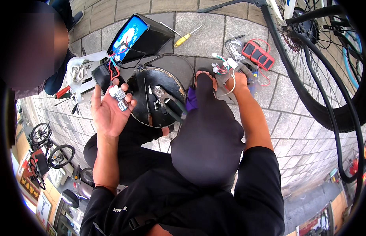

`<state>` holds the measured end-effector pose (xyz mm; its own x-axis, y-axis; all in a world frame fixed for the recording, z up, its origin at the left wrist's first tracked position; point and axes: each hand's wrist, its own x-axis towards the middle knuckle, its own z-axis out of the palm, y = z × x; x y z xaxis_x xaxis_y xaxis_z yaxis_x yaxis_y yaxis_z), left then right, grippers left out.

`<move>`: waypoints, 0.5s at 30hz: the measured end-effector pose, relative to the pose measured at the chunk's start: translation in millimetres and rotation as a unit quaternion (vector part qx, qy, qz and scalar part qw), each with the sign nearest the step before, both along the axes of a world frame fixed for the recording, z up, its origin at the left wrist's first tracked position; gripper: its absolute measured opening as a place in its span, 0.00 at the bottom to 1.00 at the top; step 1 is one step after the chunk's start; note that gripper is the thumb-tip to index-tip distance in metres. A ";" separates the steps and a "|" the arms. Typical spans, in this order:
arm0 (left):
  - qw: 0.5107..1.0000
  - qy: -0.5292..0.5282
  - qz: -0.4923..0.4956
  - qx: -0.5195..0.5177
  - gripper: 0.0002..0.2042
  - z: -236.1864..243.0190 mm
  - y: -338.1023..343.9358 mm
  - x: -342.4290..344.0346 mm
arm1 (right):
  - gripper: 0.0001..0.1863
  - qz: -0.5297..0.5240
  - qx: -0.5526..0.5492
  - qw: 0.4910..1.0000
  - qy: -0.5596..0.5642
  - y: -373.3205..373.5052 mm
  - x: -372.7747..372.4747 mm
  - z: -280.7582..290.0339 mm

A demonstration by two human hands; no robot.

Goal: The person sits on a low stool on a sidewalk and uses a screwdriver to adjust a small electronic component connected to a battery pack. They repeatedly tighten and loosen screws on the component while another person works on a bicycle in the background.

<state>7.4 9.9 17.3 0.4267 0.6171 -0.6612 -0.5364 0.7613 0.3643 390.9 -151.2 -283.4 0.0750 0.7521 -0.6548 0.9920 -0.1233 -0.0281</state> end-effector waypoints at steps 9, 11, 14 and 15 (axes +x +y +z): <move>1.000 0.009 0.005 -0.003 0.25 3.8 0.1 5.1 | 0.22 0.131 0.058 0.990 0.011 29.6 -31.2 25.4; 1.000 0.015 0.010 -0.003 0.25 7.0 -0.5 5.8 | 0.20 0.181 0.134 0.974 0.006 23.2 -29.8 25.0; 1.000 0.016 0.010 -0.007 0.26 5.0 0.8 5.3 | 0.13 0.124 0.228 0.964 0.064 4.8 -25.2 -10.3; 1.000 0.020 0.012 -0.008 0.26 5.6 0.4 5.5 | 0.13 0.110 0.222 0.966 0.071 5.3 -22.9 -10.6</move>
